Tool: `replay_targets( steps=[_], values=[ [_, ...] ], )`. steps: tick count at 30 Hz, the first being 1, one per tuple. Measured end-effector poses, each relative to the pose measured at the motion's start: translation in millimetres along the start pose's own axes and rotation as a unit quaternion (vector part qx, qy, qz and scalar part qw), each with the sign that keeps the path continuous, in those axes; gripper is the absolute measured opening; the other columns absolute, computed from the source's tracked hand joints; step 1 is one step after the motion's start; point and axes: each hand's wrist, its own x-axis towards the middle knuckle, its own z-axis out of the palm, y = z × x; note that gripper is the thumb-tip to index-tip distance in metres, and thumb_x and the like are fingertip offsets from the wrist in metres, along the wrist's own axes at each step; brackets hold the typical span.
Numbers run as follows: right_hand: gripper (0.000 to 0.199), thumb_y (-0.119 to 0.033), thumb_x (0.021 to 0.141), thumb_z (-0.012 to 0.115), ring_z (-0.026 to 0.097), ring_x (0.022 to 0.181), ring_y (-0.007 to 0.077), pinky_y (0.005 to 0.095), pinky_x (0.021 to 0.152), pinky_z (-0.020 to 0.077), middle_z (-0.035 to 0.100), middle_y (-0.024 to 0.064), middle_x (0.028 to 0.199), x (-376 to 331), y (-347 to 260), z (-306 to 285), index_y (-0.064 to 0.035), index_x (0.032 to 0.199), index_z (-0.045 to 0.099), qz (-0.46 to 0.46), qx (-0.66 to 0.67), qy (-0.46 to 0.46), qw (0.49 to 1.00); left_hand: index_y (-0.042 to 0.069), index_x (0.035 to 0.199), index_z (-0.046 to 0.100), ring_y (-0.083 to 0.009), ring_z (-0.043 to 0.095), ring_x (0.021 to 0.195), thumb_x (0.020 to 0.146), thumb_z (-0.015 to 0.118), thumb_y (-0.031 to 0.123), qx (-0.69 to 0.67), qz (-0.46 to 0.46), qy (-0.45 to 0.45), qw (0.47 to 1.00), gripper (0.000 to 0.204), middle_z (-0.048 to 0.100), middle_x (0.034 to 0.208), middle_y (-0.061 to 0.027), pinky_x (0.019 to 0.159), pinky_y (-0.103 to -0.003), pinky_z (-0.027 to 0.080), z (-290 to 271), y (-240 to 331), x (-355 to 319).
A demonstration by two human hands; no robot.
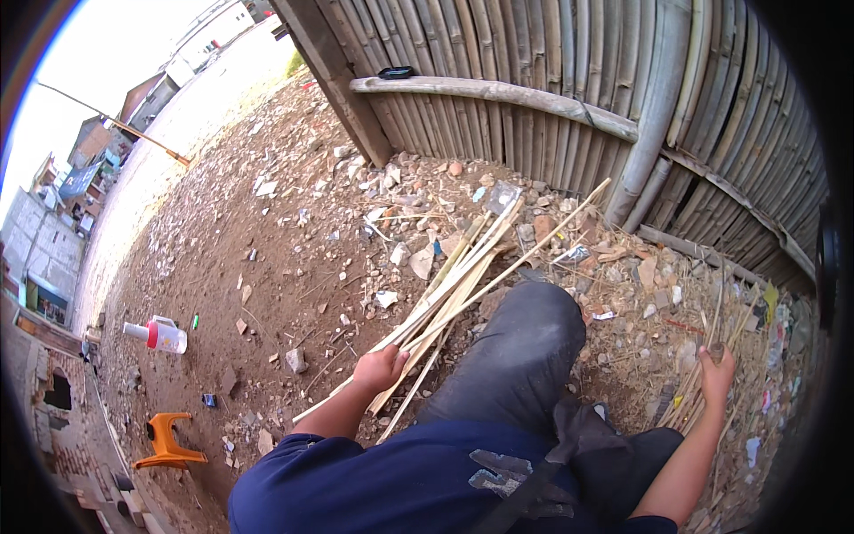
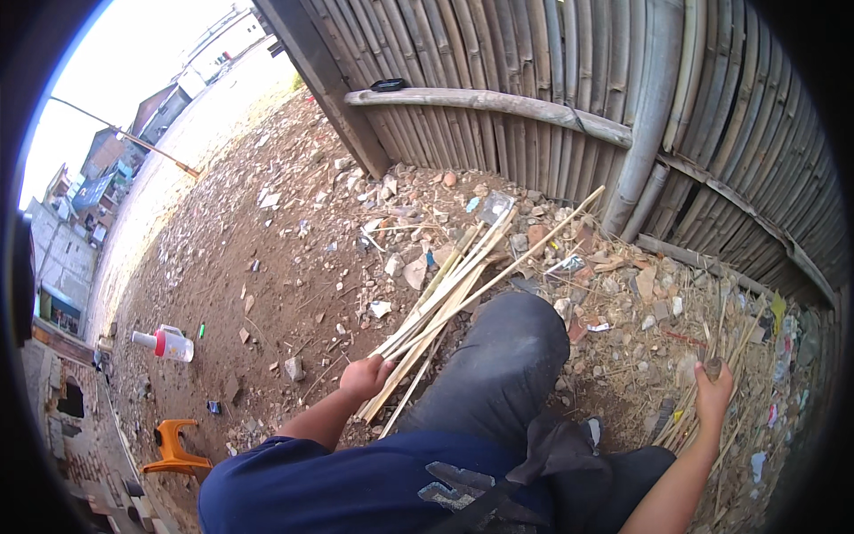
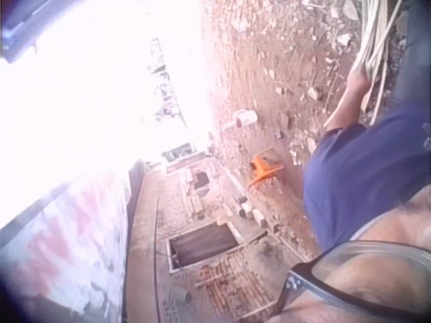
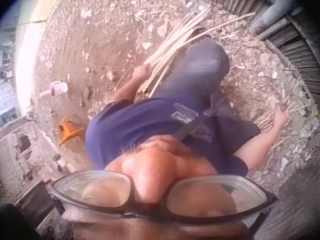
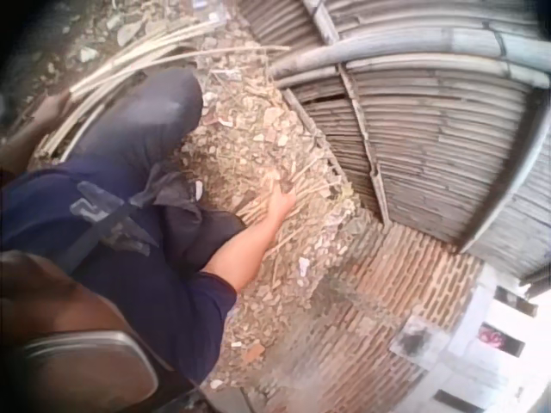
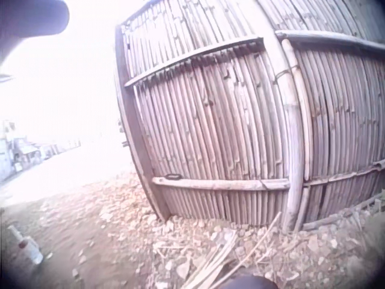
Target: The person strips thin layers from bamboo sticks using a knife, holding the stick with one hand and drawing the blade along its length while sitting on the ground.
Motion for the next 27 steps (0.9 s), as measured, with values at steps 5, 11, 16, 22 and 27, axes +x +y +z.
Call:
replay_targets(
  steps=[5,11,16,22,27],
  values=[
    [0.022,-0.020,0.091,0.073,0.056,0.074,0.0158,0.0323,0.073,0.0466,0.063,0.0041,0.085,14.9,53.1,-45.3,-0.0008,0.098,0.064,0.010,-0.038,0.056,0.998,0.007,0.102,0.060,-0.0464,0.066,0.091,0.103,0.043,0.050,-0.035,-0.101,-0.045,0.993,0.046,0.069,0.092,-0.0245,0.080,-0.057,0.051,20.1,-30.7,-33.3],
    [0.037,-0.021,0.091,0.072,0.059,0.094,0.0250,0.0382,0.088,0.0468,0.065,0.0135,0.105,-45.0,201.4,-85.2,0.0023,0.118,0.061,0.059,-0.052,0.090,0.993,0.010,0.122,0.058,-0.0376,0.060,0.118,0.102,0.044,0.055,0.023,-0.179,-0.078,0.981,0.052,0.063,0.124,-0.0202,0.097,-0.051,0.048,51.8,-59.9,-62.5],
    [0.044,-0.019,0.091,0.071,0.061,0.104,0.0299,0.0414,0.096,0.0466,0.066,0.0176,0.114,-130.0,338.0,-77.6,0.0042,0.126,0.059,0.159,-0.053,0.096,0.981,0.017,0.142,0.053,-0.0327,0.049,0.136,0.100,0.044,0.060,0.051,-0.247,-0.150,0.956,0.061,0.053,0.144,-0.0160,0.110,-0.049,0.041,55.2,-61.8,-50.9],
    [0.042,-0.018,0.091,0.071,0.061,0.102,0.0295,0.0414,0.095,0.0469,0.066,0.0169,0.112,-149.6,324.7,-54.7,0.0041,0.125,0.059,0.191,-0.057,0.101,0.975,0.006,0.134,0.061,-0.0392,0.052,0.131,0.102,0.038,0.060,-0.022,-0.204,-0.169,0.964,0.067,0.058,0.138,-0.0218,0.111,-0.046,0.042,27.8,-19.9,-20.3],
    [0.041,-0.017,0.090,0.071,0.061,0.101,0.0293,0.0414,0.095,0.0471,0.066,0.0163,0.110,-147.0,333.5,-48.5,0.0039,0.124,0.060,0.193,-0.037,0.098,0.976,0.005,0.135,0.060,-0.0399,0.057,0.126,0.102,0.035,0.063,-0.013,-0.135,-0.194,0.972,0.071,0.063,0.131,-0.0243,0.108,-0.046,0.043,3.5,40.6,3.1]
  ],
)
